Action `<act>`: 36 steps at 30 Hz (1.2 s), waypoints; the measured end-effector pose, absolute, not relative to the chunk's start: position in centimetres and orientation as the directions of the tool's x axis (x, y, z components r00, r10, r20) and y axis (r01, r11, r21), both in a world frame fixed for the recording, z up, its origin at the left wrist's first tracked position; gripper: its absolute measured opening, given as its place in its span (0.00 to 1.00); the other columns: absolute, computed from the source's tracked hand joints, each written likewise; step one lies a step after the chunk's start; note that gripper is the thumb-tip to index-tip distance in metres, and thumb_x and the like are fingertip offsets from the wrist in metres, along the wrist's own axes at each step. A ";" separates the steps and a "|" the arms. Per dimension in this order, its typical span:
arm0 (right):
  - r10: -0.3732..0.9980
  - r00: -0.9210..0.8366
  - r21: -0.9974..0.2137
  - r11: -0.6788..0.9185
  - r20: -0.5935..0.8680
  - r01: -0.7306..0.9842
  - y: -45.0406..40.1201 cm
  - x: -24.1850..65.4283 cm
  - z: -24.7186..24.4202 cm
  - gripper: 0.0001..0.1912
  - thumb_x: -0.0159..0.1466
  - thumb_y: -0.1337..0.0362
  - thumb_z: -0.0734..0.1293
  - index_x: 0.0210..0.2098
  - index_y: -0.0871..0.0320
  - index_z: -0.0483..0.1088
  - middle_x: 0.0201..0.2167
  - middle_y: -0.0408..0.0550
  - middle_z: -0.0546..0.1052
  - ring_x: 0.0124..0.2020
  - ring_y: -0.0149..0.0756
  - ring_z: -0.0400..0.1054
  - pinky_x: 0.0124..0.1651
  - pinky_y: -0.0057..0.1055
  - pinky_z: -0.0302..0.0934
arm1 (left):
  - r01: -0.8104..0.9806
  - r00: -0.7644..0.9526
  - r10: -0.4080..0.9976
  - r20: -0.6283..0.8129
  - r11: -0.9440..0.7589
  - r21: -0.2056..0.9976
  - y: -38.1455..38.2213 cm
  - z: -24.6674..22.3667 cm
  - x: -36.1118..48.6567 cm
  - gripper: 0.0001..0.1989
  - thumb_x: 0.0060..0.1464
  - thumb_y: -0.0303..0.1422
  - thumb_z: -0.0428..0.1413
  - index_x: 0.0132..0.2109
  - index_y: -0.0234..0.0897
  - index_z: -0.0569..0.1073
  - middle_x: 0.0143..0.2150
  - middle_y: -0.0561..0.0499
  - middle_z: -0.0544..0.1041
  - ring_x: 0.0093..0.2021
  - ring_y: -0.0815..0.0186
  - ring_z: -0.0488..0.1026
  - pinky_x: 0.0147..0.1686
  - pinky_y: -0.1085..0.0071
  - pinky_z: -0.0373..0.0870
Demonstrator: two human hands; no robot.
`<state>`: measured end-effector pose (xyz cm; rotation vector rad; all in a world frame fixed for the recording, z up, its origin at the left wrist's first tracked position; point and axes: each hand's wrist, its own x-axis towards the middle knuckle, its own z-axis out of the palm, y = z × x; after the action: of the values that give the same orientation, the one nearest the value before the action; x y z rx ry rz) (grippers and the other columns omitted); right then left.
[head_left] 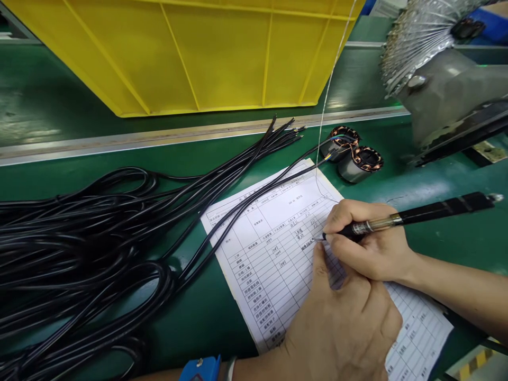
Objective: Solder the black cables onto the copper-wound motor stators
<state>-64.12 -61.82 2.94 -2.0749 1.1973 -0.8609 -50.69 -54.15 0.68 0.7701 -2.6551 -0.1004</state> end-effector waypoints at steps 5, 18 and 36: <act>-0.891 0.392 -0.742 -0.419 0.227 -0.523 -61.8 -64.1 3.0 0.06 0.51 0.73 0.64 0.23 0.56 0.64 0.18 0.41 0.72 0.18 0.28 0.63 0.19 0.26 0.56 | -0.523 -0.739 -0.562 0.370 0.826 0.210 -54.3 0.9 -51.0 0.16 0.64 0.31 0.44 0.47 0.33 0.75 0.39 0.48 0.73 0.44 0.57 0.67 0.51 0.44 0.69; -0.893 0.395 -0.751 -0.411 0.216 -0.518 -61.8 -64.2 3.0 0.06 0.51 0.73 0.64 0.23 0.56 0.64 0.18 0.41 0.72 0.18 0.28 0.63 0.19 0.26 0.56 | -0.523 -0.718 -0.558 0.417 0.827 0.208 -54.2 0.8 -51.0 0.15 0.64 0.31 0.44 0.46 0.32 0.74 0.38 0.48 0.72 0.43 0.57 0.67 0.51 0.44 0.66; -0.903 0.380 -0.775 -0.382 0.199 -0.503 -61.9 -64.5 3.0 0.06 0.51 0.73 0.64 0.23 0.56 0.64 0.19 0.41 0.71 0.19 0.28 0.63 0.19 0.27 0.57 | -0.518 -0.739 -0.546 0.395 0.835 0.184 -54.4 0.7 -50.7 0.16 0.66 0.30 0.43 0.49 0.32 0.74 0.42 0.46 0.74 0.48 0.55 0.68 0.54 0.44 0.65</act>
<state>-64.45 -61.94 2.95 -2.0242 1.2055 -0.8363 -50.68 -54.40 0.74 0.7888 -2.5756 -0.0848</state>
